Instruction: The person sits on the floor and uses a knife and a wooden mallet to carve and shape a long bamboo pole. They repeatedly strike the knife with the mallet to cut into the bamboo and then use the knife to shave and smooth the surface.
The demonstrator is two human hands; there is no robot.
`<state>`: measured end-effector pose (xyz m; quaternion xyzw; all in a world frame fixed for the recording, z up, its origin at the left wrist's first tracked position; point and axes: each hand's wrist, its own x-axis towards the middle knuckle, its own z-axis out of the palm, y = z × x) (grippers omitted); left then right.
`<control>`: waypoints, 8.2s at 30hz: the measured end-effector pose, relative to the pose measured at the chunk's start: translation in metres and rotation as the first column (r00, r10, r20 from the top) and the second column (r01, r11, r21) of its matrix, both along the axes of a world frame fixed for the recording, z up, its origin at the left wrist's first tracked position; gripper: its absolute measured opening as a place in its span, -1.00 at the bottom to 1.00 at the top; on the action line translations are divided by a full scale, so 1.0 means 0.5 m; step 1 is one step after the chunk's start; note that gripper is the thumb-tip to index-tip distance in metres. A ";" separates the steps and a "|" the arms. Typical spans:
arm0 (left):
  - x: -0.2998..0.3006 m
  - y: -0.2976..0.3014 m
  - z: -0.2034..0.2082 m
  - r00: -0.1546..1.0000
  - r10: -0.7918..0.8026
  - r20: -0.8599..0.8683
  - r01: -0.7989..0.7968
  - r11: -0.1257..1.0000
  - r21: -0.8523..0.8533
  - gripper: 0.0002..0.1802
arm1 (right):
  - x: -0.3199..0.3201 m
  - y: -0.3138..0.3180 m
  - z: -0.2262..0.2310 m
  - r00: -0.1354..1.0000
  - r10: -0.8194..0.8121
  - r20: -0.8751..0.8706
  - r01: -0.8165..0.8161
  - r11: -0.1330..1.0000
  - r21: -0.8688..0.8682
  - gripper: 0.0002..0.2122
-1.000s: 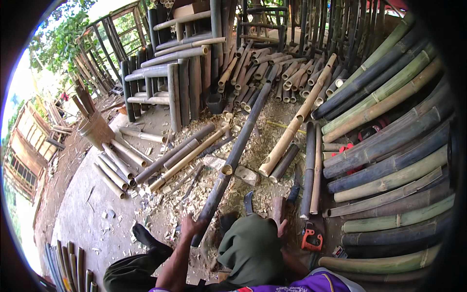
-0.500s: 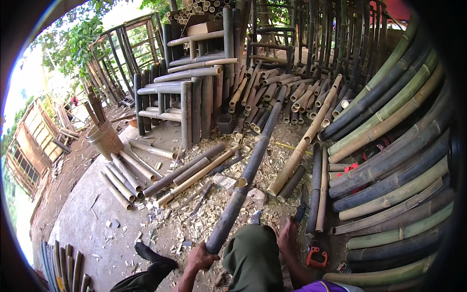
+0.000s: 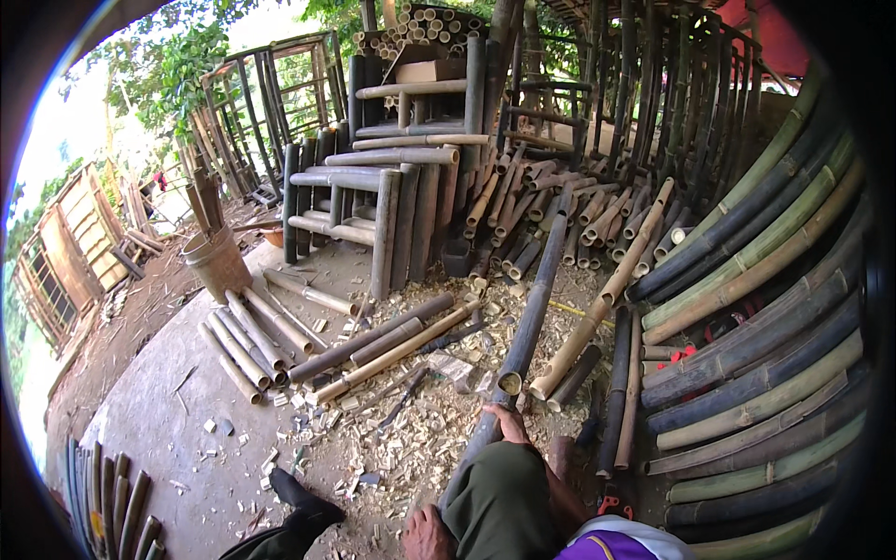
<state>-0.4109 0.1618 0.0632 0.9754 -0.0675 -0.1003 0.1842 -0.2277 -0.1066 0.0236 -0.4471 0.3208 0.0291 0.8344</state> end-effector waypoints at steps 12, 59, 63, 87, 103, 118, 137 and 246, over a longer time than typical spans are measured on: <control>0.206 -0.116 -0.152 0.988 -0.111 0.109 0.145 0.905 -0.399 -0.20 | 0.083 -0.021 0.324 0.772 -0.014 0.636 0.251 0.926 -0.283 -0.37; 0.616 -0.011 0.004 0.770 -0.045 -0.637 -0.547 -0.562 -0.621 -0.32 | 0.438 -0.346 0.142 0.845 0.534 0.023 0.299 -0.436 -0.849 -0.32; 0.596 -0.024 -0.026 0.706 -0.028 -0.707 -0.566 -0.623 -0.540 -0.40 | 0.465 -0.333 0.088 0.846 0.523 -0.105 0.196 -0.488 -0.851 -0.27; 0.627 -0.108 -0.134 0.970 -0.242 -0.017 0.233 0.950 -0.207 -0.17 | 0.392 -0.314 -0.054 0.837 0.437 -0.329 0.047 -0.657 -0.753 -0.31; 0.504 0.107 -0.104 0.942 -0.163 -0.295 0.171 0.985 0.000 -0.19 | 0.137 -0.138 -0.216 0.883 0.199 -0.426 -0.326 -0.392 -0.860 -0.17; 0.379 0.274 -0.150 0.823 -0.124 -0.555 0.125 0.992 -0.038 -0.03 | 0.018 -0.250 -0.107 0.953 -0.236 -0.190 -0.186 0.039 -0.982 -0.65; 0.433 0.085 -0.148 0.889 0.034 -0.457 -0.028 0.999 0.020 -0.31 | -0.208 -0.459 -0.182 0.927 -0.349 -0.134 0.362 0.929 0.083 -0.65; 0.489 0.006 -0.179 0.989 -0.019 -0.144 -0.007 0.984 -0.176 -0.26 | 0.163 -0.116 -0.126 0.749 0.552 -0.366 -0.309 -0.197 -0.930 -0.70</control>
